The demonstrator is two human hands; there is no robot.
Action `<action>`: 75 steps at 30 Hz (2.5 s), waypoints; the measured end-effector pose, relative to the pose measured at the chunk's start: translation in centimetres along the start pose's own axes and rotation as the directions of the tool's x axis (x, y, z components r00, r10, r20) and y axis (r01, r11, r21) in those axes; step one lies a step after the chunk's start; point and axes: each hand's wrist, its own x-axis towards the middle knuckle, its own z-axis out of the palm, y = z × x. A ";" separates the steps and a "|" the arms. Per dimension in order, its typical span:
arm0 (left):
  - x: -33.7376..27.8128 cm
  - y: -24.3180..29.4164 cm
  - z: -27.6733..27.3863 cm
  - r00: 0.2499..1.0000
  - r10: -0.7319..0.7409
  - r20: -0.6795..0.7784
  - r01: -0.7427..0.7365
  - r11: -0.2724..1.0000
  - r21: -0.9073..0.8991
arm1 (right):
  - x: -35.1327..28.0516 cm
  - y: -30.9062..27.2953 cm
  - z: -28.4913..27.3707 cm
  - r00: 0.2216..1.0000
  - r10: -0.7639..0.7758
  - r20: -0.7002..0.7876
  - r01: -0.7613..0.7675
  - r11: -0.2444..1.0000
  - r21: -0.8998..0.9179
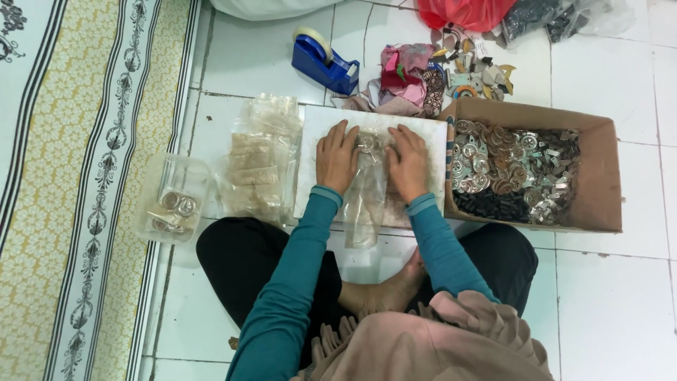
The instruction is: Packaging small decorative metal pieces from a cardboard box into individual plastic bags while sitting on the floor.
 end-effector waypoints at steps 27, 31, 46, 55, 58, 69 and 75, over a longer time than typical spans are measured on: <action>-4.8 -3.6 -0.2 0.794 0.550 0.260 -0.603 0.767 0.220 | -5.3 0.0 -1.4 0.905 -0.348 0.243 0.393 0.903 -0.172; -8.7 -4.8 -3.2 0.703 0.668 0.246 -0.708 0.690 0.151 | -10.8 0.2 -3.2 0.862 -0.426 0.274 0.476 0.866 -0.152; -11.4 -2.7 -0.1 0.620 0.783 -0.053 -0.778 0.622 0.089 | -14.3 0.2 -3.8 0.867 -0.449 0.216 0.486 0.858 -0.164; -13.0 -2.3 -1.1 0.708 0.677 -0.201 -0.702 0.705 -0.099 | -14.6 -0.4 -4.3 0.917 -0.399 0.012 0.396 0.913 0.097; -13.0 -1.4 -2.0 0.859 0.496 -0.124 -0.509 0.803 -0.310 | -14.5 -1.1 -3.5 0.943 -0.321 -0.088 0.331 0.929 0.165; -12.3 2.6 -3.8 0.995 0.008 -0.102 -0.054 0.887 -0.459 | -12.0 -5.7 -4.3 0.954 0.260 -0.152 -0.152 0.851 0.503; -10.9 3.9 -1.2 0.956 -0.225 -0.187 0.147 0.921 -0.360 | -12.2 -2.3 -0.5 0.907 0.386 -0.167 -0.271 0.839 0.471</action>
